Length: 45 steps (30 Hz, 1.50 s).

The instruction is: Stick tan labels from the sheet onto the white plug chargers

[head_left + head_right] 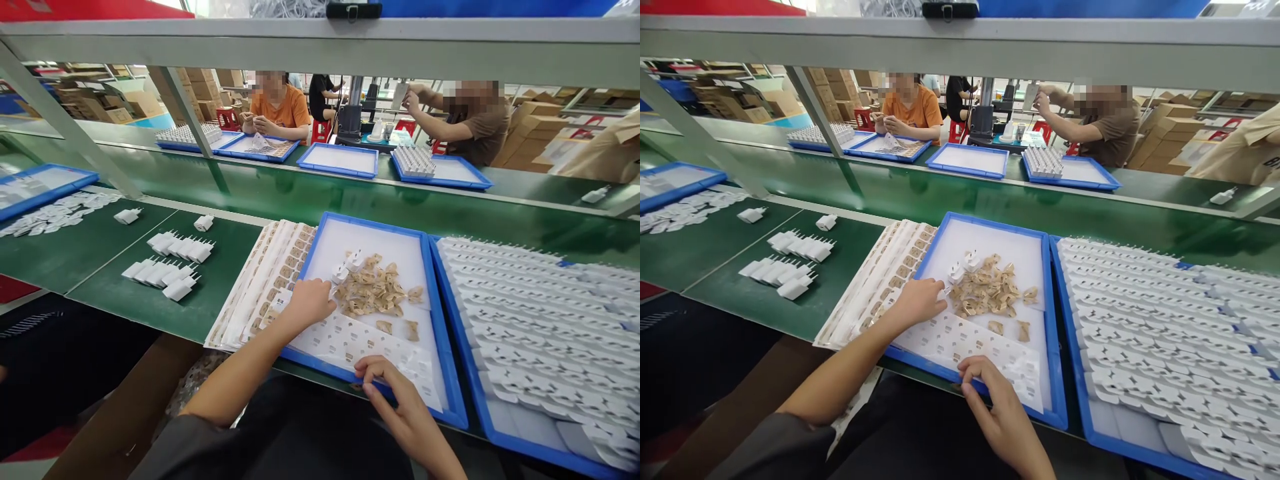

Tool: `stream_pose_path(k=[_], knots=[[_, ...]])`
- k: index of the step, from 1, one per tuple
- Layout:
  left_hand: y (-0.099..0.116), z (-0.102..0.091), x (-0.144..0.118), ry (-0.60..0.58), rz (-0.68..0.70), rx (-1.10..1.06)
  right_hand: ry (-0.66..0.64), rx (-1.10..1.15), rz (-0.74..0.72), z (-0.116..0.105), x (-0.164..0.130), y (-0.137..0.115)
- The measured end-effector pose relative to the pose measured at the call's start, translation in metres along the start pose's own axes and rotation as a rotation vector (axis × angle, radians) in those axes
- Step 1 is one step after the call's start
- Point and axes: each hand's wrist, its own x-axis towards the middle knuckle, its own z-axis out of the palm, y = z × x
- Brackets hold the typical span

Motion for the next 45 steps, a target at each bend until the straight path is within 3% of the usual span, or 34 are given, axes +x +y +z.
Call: stream_pose_path(k=[4, 8, 10, 13, 16, 19, 21, 23, 30, 33, 37, 41, 45], knots=[[-0.024, -0.021, 0.001, 0.093, -0.005, -0.215, 0.099, 0.042, 0.015, 0.003, -0.001, 0.005], [-0.032, -0.029, -0.014, 0.238, -0.013, -1.037, 0.227, 0.141, 0.01, 0.006, 0.0, 0.009], [-0.023, -0.024, -0.026, 0.194, -0.028, -1.416, 0.301, 0.201, -0.008, 0.008, 0.004, 0.005], [0.0, -0.007, -0.045, 0.066, -0.118, -1.752, 0.391, 0.331, -0.066, 0.013, 0.016, -0.008], [0.023, 0.011, -0.057, -0.041, -0.22, -1.915, 0.43, 0.466, -0.131, 0.021, 0.032, -0.025], [0.036, 0.024, -0.062, -0.108, -0.23, -1.985, 0.486, 0.548, -0.171, 0.028, 0.046, -0.037], [0.036, 0.029, -0.064, -0.102, -0.172, -1.972, 0.549, 0.578, -0.152, 0.03, 0.05, -0.038], [0.031, 0.032, -0.066, -0.025, -0.061, -1.85, 0.604, 0.604, -0.098, 0.03, 0.052, -0.036], [0.003, 0.025, -0.073, 0.301, 0.359, -0.896, 0.629, 0.594, 0.008, 0.032, 0.051, -0.029], [-0.004, 0.023, -0.073, 0.383, 0.456, -0.676, 0.579, 0.619, 0.028, 0.036, 0.051, -0.029], [-0.008, 0.025, -0.073, 0.371, 0.53, -0.636, 0.526, 0.61, 0.035, 0.035, 0.051, -0.029], [-0.005, 0.026, -0.076, 0.389, 0.478, -0.664, 0.572, 0.465, 0.07, 0.026, 0.052, -0.028], [-0.003, 0.025, -0.078, 0.342, 0.457, -0.684, 0.521, 0.379, 0.066, 0.018, 0.056, -0.028]])
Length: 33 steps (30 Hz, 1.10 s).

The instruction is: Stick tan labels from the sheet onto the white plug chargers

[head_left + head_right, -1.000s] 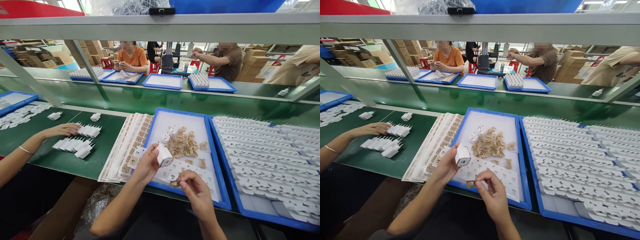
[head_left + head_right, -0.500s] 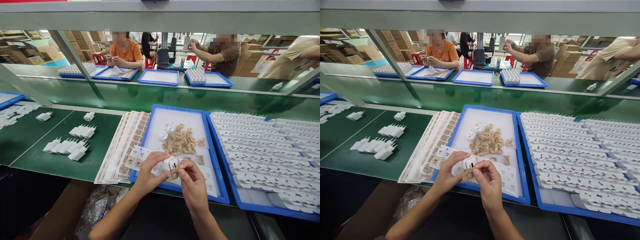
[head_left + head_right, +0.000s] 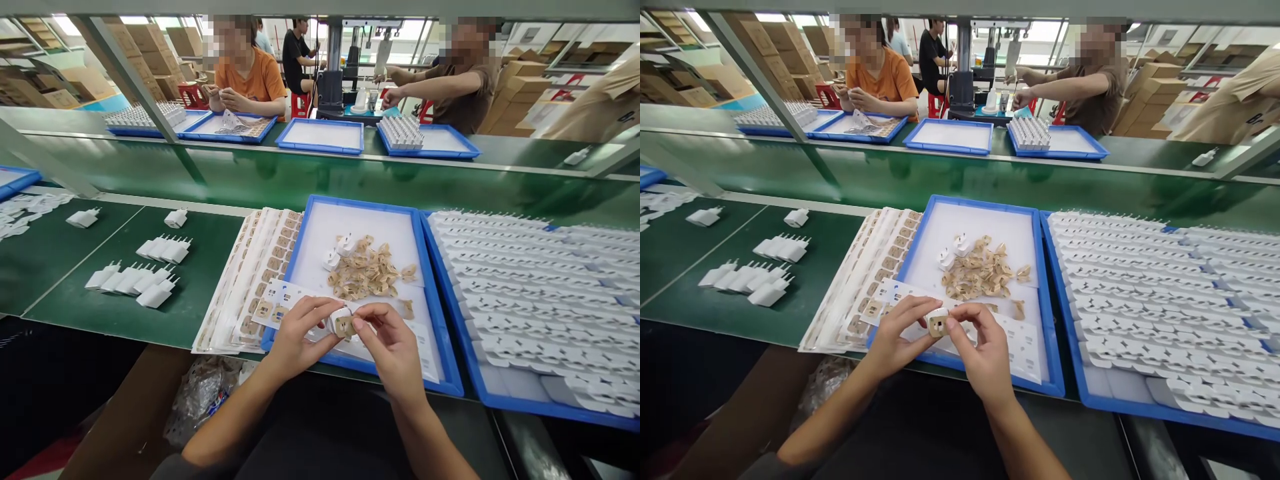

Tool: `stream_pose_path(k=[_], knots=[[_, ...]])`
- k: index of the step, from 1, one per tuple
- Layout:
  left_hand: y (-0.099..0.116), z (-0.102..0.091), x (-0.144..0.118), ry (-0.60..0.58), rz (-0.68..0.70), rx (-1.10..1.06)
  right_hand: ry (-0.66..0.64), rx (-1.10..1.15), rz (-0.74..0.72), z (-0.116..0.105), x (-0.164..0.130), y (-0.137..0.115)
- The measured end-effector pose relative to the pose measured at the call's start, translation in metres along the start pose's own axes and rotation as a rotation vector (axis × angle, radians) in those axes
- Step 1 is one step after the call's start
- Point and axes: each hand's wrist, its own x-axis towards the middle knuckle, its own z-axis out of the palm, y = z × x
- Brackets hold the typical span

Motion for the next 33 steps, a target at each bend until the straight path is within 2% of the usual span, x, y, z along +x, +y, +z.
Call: stream_pose_path(k=[5, 13, 26, 33], knots=[[0.0, -0.002, 0.0002, -0.039, 0.027, -0.002, -0.019, -0.006, 0.009, 0.0003, 0.0032, -0.0026], [0.0003, -0.0024, 0.0005, -0.02, 0.11, -0.007, -0.044, 0.019, 0.046, 0.0008, 0.0007, -0.0047], [0.001, -0.0046, 0.001, -0.031, 0.117, 0.0, -0.065, 0.012, 0.029, 0.0018, 0.0006, -0.0025], [0.0017, -0.0061, 0.0024, -0.04, 0.07, -0.008, 0.053, 0.017, -0.055, -0.0012, -0.0026, -0.0051]])
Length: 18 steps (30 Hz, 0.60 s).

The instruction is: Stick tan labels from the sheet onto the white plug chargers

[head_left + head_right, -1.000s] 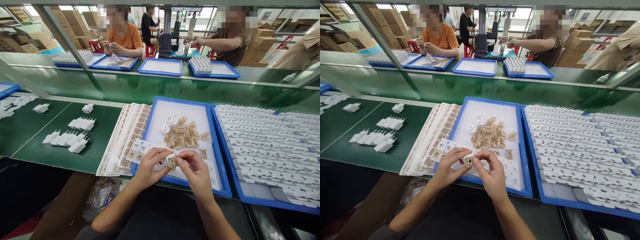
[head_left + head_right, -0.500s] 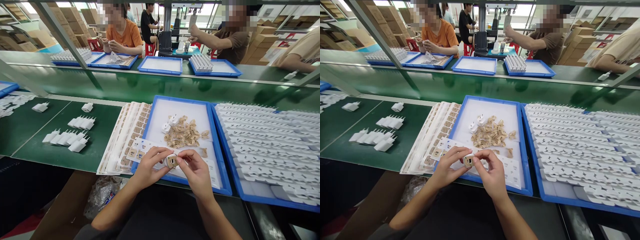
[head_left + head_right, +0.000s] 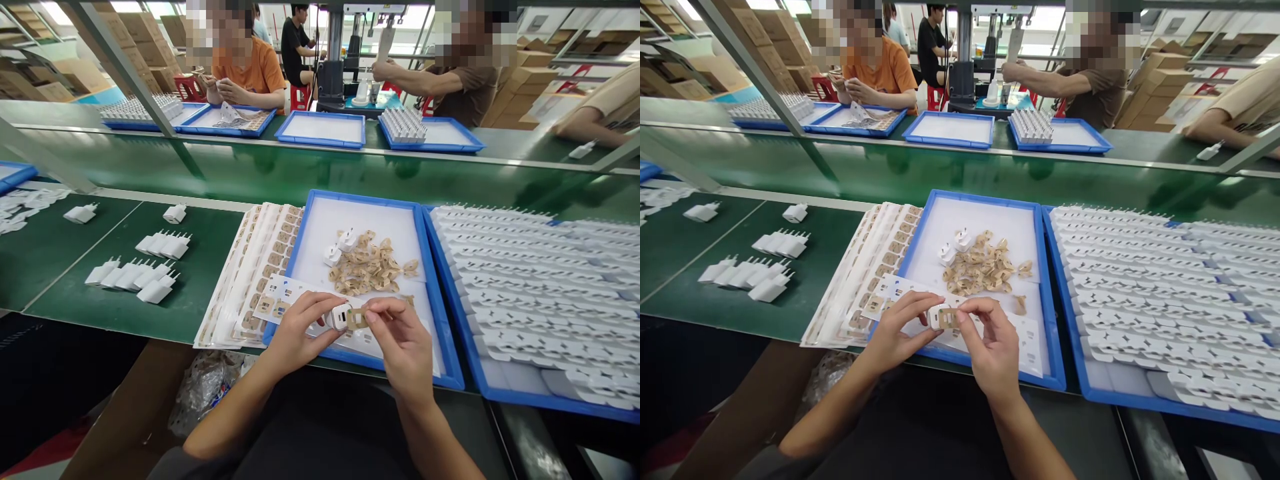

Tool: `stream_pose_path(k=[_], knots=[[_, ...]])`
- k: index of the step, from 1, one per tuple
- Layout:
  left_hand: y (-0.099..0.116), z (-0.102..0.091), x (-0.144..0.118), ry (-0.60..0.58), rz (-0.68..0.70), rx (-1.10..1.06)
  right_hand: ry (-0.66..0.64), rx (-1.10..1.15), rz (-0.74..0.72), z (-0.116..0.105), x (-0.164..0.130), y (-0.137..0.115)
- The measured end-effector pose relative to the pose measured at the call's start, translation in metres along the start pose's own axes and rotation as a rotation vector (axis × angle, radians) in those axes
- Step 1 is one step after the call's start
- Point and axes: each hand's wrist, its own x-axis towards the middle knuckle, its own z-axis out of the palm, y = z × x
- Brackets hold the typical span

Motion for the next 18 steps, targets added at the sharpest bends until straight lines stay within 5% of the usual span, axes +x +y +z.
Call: stream_pose_path(k=[18], knots=[[0.0006, 0.0018, -0.0011, 0.001, 0.0, -0.018, -0.084, 0.035, 0.074, 0.0049, 0.0012, 0.0032]])
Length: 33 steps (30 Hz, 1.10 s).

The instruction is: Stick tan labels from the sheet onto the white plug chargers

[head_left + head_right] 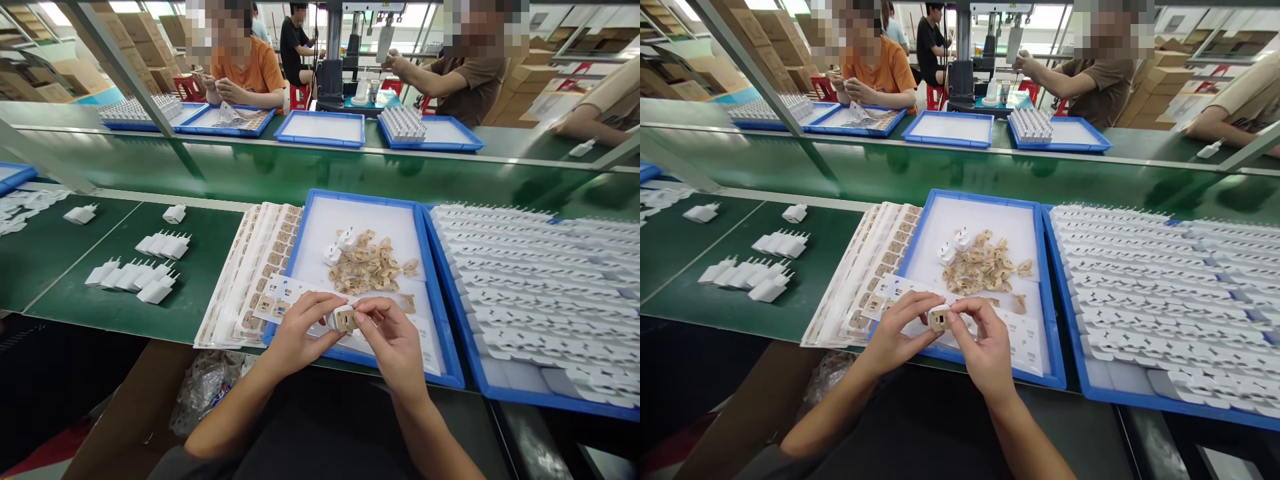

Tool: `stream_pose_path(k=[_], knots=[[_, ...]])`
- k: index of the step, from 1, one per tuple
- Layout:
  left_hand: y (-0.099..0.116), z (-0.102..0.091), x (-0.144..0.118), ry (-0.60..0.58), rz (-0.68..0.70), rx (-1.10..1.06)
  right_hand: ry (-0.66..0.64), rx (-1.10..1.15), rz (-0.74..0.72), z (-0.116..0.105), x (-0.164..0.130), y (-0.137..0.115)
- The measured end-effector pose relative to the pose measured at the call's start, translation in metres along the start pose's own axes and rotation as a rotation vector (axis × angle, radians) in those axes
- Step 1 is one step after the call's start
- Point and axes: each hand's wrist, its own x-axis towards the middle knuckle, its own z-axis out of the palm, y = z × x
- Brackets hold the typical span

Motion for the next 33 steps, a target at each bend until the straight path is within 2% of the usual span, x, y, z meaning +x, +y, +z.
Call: stream_pose_path(k=[17, 26, 31, 33], knots=[[0.001, 0.0, 0.001, 0.009, 0.006, 0.025, 0.034, -0.139, -0.059, 0.005, -0.001, 0.0], [0.0, 0.001, 0.0, 0.025, 0.029, 0.073, 0.081, -0.363, -0.177, 0.01, 0.0, 0.001], [-0.001, 0.004, 0.0, 0.102, 0.09, 0.152, 0.092, -0.566, -0.312, 0.01, 0.001, 0.0], [0.0, 0.007, 0.0, 0.159, 0.105, 0.144, 0.097, -0.563, -0.297, 0.008, 0.002, -0.001]])
